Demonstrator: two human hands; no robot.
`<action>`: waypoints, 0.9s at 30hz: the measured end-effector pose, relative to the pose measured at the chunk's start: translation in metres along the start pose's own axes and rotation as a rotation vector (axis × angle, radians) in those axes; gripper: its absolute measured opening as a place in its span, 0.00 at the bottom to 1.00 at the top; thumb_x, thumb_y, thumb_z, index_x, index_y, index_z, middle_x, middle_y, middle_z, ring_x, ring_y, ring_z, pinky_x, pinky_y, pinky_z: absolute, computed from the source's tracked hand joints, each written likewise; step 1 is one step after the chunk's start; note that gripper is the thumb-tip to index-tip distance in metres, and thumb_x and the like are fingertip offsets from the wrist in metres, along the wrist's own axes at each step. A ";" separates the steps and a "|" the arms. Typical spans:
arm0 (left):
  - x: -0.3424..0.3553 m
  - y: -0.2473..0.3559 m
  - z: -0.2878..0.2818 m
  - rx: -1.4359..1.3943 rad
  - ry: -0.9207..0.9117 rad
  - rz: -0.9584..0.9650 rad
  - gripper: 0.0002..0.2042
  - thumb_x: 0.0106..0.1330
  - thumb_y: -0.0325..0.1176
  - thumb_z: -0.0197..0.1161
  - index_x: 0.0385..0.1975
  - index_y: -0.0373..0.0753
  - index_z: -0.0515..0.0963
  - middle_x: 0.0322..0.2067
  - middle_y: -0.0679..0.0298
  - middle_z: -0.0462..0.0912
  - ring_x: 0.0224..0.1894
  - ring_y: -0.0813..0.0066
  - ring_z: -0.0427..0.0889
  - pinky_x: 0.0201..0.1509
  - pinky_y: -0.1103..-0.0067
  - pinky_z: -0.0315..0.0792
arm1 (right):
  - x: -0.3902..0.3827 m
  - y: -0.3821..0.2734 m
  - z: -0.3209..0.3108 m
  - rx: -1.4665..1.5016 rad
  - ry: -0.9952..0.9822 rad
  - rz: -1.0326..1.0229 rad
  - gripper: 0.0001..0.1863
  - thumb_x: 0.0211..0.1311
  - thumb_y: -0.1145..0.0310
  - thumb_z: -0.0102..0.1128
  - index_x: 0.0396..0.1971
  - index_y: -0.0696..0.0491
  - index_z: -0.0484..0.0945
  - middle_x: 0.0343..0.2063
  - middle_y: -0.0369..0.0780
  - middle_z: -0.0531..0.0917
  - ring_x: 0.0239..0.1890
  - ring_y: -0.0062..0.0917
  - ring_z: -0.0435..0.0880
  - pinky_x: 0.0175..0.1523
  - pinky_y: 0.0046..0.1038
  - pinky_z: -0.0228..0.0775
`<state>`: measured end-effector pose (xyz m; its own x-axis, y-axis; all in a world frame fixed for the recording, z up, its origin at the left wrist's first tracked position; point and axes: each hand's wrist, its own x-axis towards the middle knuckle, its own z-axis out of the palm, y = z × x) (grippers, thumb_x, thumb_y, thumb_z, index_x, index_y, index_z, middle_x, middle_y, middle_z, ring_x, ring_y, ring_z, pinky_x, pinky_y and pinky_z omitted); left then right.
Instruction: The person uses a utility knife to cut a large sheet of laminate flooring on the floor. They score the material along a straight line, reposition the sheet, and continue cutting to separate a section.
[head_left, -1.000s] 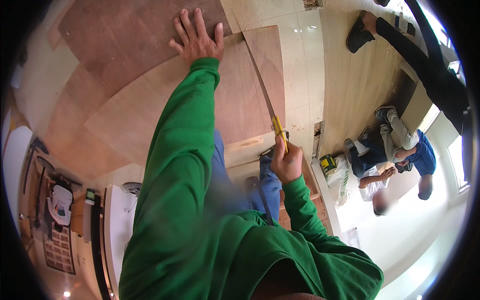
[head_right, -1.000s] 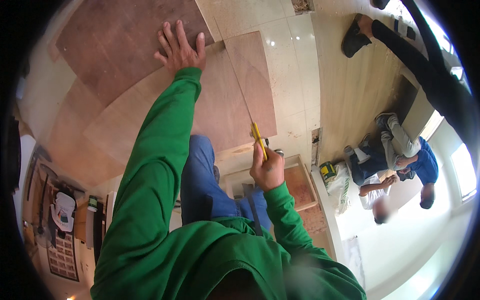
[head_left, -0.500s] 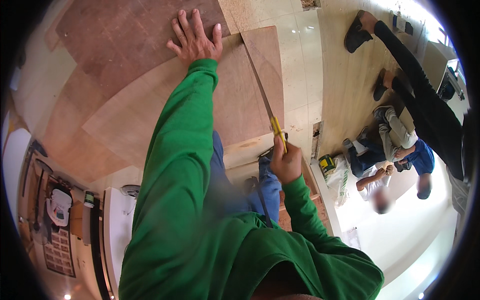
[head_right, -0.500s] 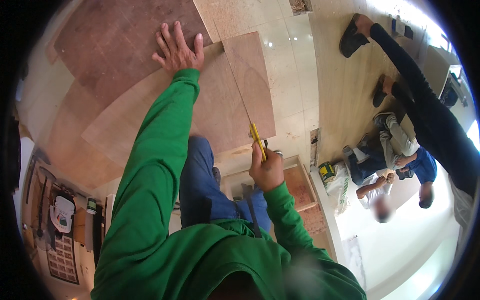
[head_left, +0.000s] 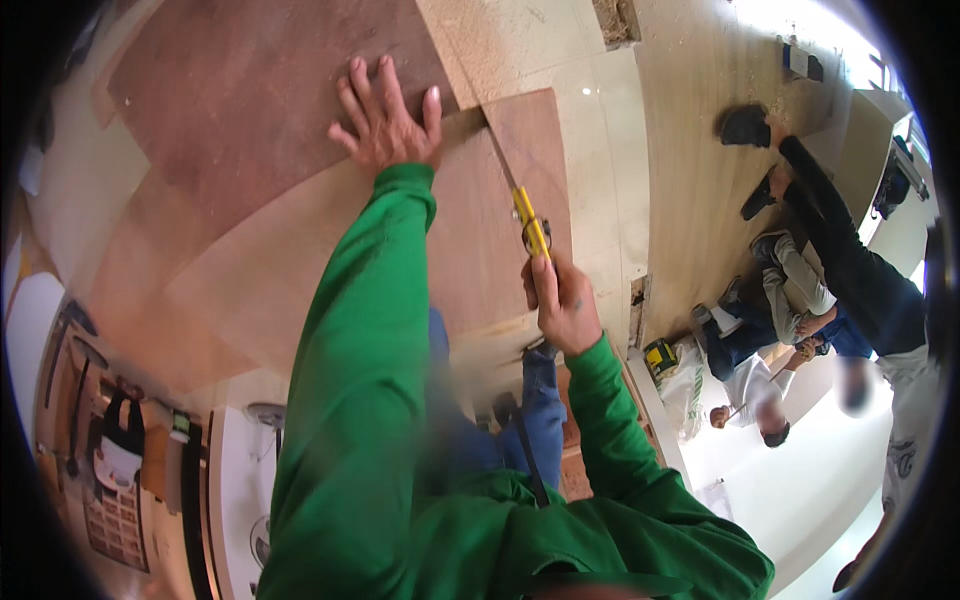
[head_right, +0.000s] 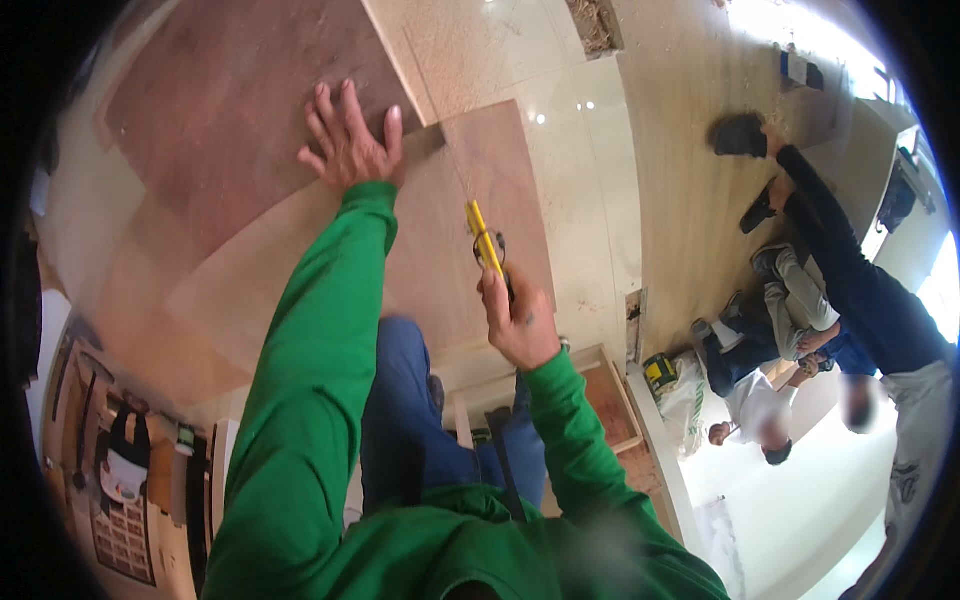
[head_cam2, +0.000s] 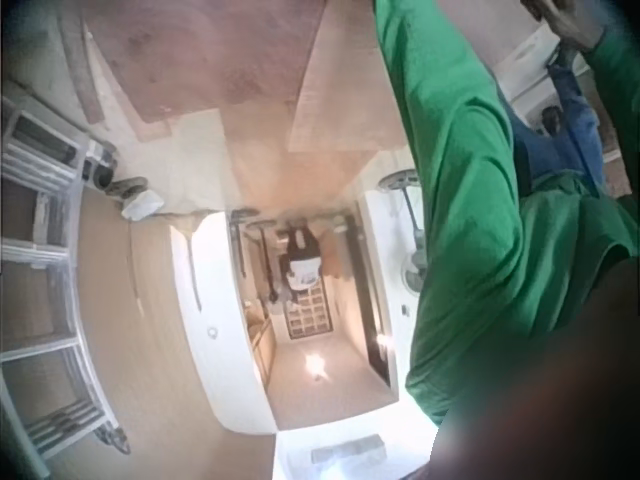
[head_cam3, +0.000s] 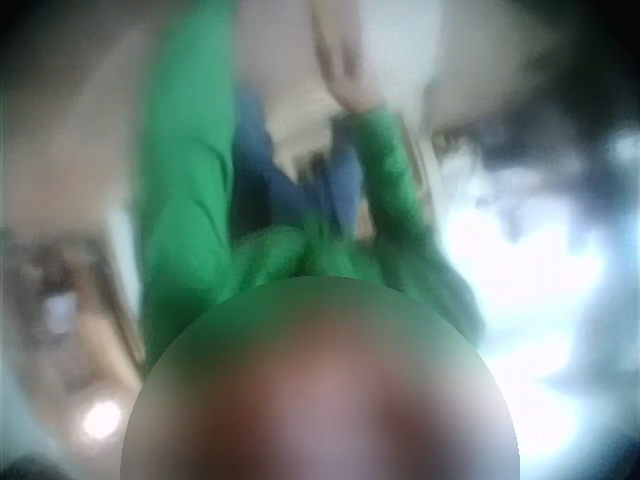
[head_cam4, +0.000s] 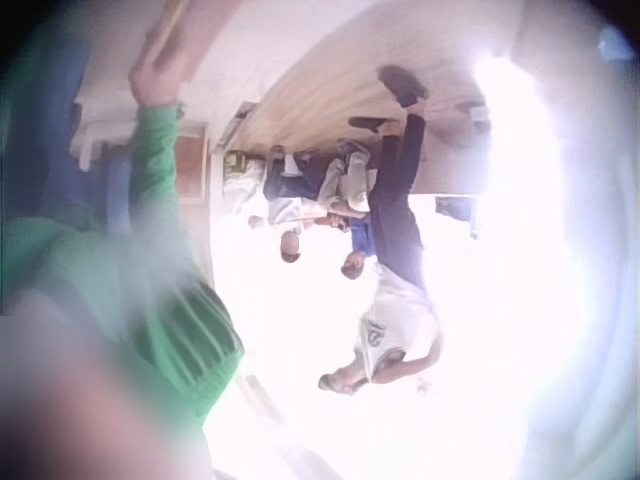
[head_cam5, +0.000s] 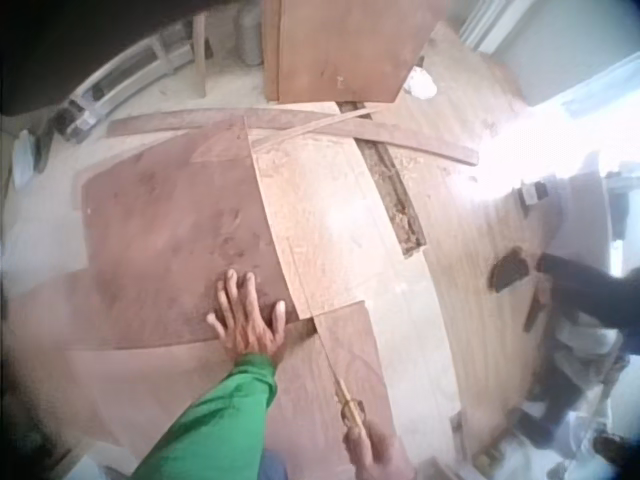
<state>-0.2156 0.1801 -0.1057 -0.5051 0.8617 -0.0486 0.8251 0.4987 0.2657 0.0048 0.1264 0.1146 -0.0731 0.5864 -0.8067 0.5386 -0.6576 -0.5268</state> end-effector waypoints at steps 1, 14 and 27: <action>-0.001 0.001 -0.001 0.000 -0.013 0.006 0.38 0.75 0.64 0.55 0.80 0.55 0.61 0.83 0.57 0.55 0.83 0.48 0.54 0.70 0.36 0.51 | -0.002 0.000 -0.002 -0.015 -0.009 0.006 0.20 0.85 0.58 0.53 0.38 0.61 0.80 0.20 0.37 0.78 0.23 0.18 0.76 0.29 0.27 0.68; -0.002 0.001 -0.010 0.020 -0.029 0.007 0.38 0.77 0.64 0.52 0.81 0.54 0.59 0.84 0.58 0.53 0.84 0.49 0.52 0.70 0.38 0.51 | -0.023 0.004 -0.003 -0.112 0.147 0.027 0.16 0.80 0.64 0.62 0.33 0.60 0.79 0.16 0.41 0.77 0.18 0.23 0.77 0.26 0.30 0.69; -0.002 -0.001 -0.005 0.008 0.012 0.010 0.37 0.76 0.63 0.55 0.80 0.55 0.60 0.83 0.58 0.55 0.83 0.48 0.54 0.69 0.35 0.51 | 0.056 -0.003 0.024 -0.286 0.199 -0.049 0.14 0.79 0.65 0.62 0.43 0.63 0.88 0.19 0.51 0.82 0.20 0.32 0.84 0.29 0.34 0.73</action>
<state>-0.2169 0.1771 -0.1009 -0.5001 0.8653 -0.0344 0.8318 0.4910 0.2588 -0.0211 0.1498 0.0651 0.0451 0.7128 -0.6999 0.7537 -0.4841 -0.4445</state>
